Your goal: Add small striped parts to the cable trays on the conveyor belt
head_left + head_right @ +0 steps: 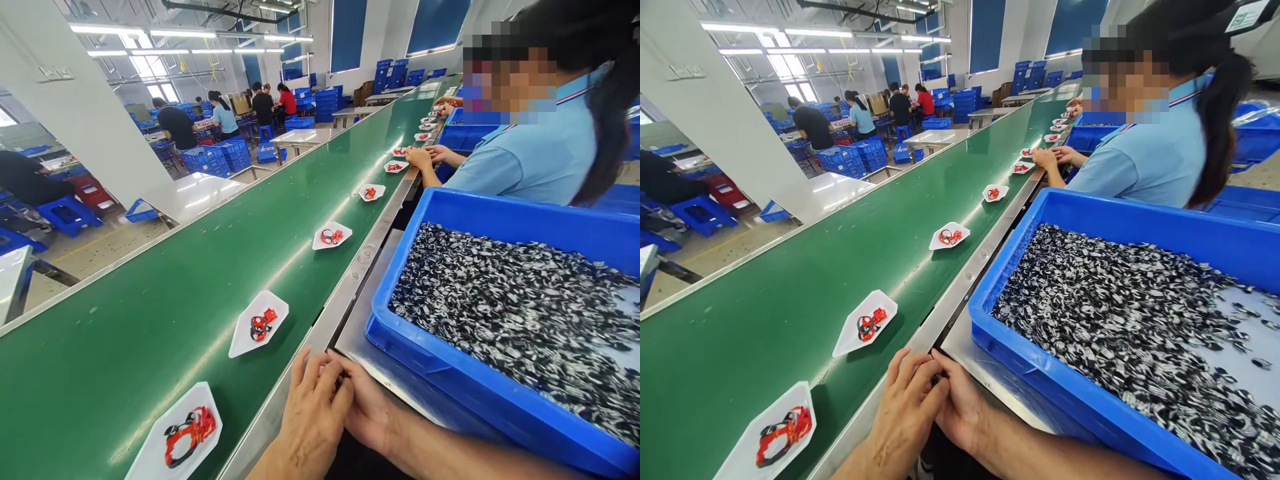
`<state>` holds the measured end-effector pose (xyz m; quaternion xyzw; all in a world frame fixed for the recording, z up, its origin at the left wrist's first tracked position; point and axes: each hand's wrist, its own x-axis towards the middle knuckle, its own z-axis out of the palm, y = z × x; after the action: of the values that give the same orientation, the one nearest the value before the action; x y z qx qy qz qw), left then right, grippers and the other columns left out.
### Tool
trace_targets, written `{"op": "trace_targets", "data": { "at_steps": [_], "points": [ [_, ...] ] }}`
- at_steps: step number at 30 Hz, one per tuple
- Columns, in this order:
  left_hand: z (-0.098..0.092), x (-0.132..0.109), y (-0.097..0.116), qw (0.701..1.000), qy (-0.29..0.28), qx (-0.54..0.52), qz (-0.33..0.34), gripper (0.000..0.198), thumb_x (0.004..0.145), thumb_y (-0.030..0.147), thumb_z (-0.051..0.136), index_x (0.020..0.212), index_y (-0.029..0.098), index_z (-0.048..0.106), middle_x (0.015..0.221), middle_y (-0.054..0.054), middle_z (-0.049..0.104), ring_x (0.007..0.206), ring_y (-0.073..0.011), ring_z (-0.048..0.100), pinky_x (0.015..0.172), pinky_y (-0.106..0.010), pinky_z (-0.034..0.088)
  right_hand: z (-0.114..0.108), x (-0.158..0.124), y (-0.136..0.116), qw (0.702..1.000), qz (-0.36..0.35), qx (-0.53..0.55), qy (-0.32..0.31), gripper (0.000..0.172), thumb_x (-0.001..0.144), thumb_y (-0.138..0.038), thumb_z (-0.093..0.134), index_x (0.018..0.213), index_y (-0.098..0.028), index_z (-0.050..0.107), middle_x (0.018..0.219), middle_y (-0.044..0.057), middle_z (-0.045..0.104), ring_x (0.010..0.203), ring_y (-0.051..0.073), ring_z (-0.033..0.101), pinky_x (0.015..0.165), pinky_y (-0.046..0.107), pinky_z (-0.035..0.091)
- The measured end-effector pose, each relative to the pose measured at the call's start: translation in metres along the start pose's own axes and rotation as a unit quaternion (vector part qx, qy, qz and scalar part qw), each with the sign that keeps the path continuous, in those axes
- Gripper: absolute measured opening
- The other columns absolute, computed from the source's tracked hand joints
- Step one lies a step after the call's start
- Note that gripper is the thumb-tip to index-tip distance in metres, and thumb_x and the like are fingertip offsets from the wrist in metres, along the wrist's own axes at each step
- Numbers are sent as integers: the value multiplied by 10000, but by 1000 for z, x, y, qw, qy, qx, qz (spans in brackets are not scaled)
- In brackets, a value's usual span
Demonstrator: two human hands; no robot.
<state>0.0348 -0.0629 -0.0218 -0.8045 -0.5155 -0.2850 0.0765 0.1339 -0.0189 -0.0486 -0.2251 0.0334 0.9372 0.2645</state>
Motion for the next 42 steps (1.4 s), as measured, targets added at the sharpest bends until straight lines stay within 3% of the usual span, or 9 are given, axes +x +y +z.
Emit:
{"op": "trace_targets", "data": {
  "at_steps": [3,7,13,19,26,36,42],
  "points": [
    [2,1,0,1000,19,-21,-11,228,886,231,368,889,209,596,844,-4,572,902,-156,487,1010,-438,285,1,0,-1,983,72,168,-23,166,876,-250,485,878,-87,510,693,13,551,597,58,542,500,104,435],
    [4,0,-2,998,28,-58,-8,285,905,229,308,872,188,589,754,-4,562,844,-158,486,1004,-452,272,3,0,-2,971,81,223,-25,109,863,-203,508,826,-101,496,617,-19,513,474,35,480,407,87,379],
    [-1,-4,-4,994,-40,-97,12,208,863,141,388,994,150,550,881,-51,566,892,-177,480,823,-385,409,9,-5,-2,982,52,181,19,160,867,-191,498,738,-97,494,621,2,524,509,47,512,453,111,410],
    [-8,-3,-2,993,-63,-102,15,206,864,144,407,1011,166,549,846,-42,514,806,-146,450,715,-308,410,10,-9,2,993,36,107,44,186,877,-232,483,770,-91,537,669,13,535,597,81,525,550,165,436],
    [-15,2,0,997,-28,-71,14,224,851,101,402,973,190,568,747,-9,462,680,-110,420,598,-250,373,6,-4,4,998,1,38,48,174,847,-230,526,749,-91,560,695,12,546,633,95,520,631,204,431],
    [-17,8,2,994,6,-108,15,185,830,100,459,969,169,558,795,-27,516,717,-120,461,598,-253,412,14,-10,3,999,11,1,50,165,780,-247,601,705,-104,569,675,11,564,616,99,536,604,201,430],
    [-17,8,0,994,-17,-110,-13,200,859,129,424,999,173,560,837,-44,545,748,-125,487,626,-266,446,7,-6,4,999,-1,-2,54,179,792,-259,585,746,-86,572,706,41,574,647,116,548,621,206,443]
  ]
}}
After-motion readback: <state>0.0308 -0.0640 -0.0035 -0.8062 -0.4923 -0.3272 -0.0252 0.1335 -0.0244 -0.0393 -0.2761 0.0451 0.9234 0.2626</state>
